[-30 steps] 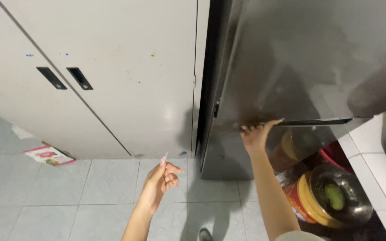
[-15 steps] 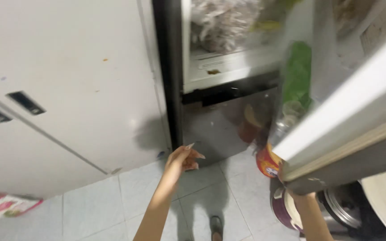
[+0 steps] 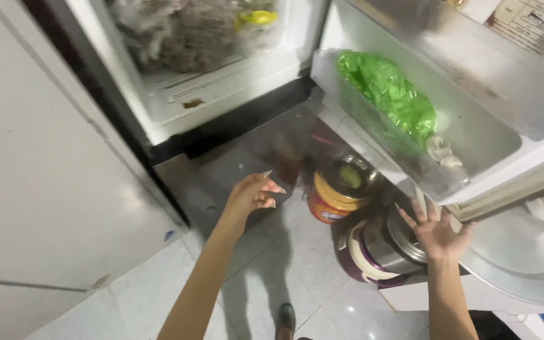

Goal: Transferring vegetables and meat from a cooking pot into a bowl, pouring broth, and retrieving a tomato from a refrigerator.

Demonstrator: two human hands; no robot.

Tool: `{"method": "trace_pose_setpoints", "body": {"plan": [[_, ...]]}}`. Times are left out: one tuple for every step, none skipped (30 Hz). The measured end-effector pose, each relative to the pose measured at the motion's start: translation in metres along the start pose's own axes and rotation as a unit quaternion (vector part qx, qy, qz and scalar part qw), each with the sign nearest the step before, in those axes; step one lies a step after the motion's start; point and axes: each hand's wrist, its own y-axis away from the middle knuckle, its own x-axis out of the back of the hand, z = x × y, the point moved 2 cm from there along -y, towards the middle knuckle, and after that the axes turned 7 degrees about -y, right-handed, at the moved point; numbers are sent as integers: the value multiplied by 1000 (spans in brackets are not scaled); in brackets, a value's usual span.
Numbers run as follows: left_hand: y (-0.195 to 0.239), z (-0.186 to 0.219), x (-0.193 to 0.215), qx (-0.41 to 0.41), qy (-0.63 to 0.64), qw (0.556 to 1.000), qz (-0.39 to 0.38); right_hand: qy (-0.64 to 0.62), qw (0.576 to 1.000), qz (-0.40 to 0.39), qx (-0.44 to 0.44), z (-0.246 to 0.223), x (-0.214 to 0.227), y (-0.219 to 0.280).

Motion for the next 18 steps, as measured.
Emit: {"method": "trace_pose_setpoints", "body": {"plan": [[-11, 1, -9, 1, 1, 1000, -4, 1, 1000, 1, 4, -10, 5, -11], [-22, 2, -18, 5, -17, 1000, -5, -10, 1000, 8, 6, -19, 10, -23], [-32, 3, -24, 9, -35, 999, -3, -23, 1000, 15, 6, -25, 15, -35], [-39, 3, -31, 9, -35, 999, -4, -23, 1000, 15, 7, -35, 22, -43], [-46, 4, -37, 0, -34, 999, -5, -39, 999, 3, 0, -43, 26, -53], [-52, 6, -41, -10, -33, 999, -6, -54, 998, -8, -6, -50, 30, -63], [-61, 4, -43, -12, -33, 999, -1, -55, 998, -11, -11, -56, 27, -68], [-71, 2, -43, -3, -38, 999, 2, -12, 1000, 2, -3, -61, 24, -72], [-81, -1, -42, 7, -40, 999, 6, 32, 999, 15, 3, -66, 20, -77], [-89, 2, -40, 5, -38, 999, 13, 34, 999, 13, -3, -64, 24, -79], [-94, 3, -37, -4, -58, 998, 19, 68, 997, 21, 8, -64, 29, -80], [-100, 5, -34, -12, -78, 997, 26, 102, 994, 29, 19, -64, 33, -81], [-111, 9, -28, -14, -77, 996, 34, 102, 994, 25, 13, -51, 46, -84], [-122, 13, -20, -19, -101, 994, 42, 44, 996, 70, 29, -39, 60, -88], [-134, 19, -12, -25, -125, 991, 49, -14, 992, 115, 46, -26, 74, -92], [-150, 22, -3, -27, -124, 990, 56, -14, 993, 111, 39, -3, 76, -101], [-162, 25, 7, -76, -150, 983, 68, 27, 994, 103, -38, 24, 78, -103], [-175, 29, 18, -124, -176, 973, 81, 66, 987, 91, -114, 52, 81, -105]]}}
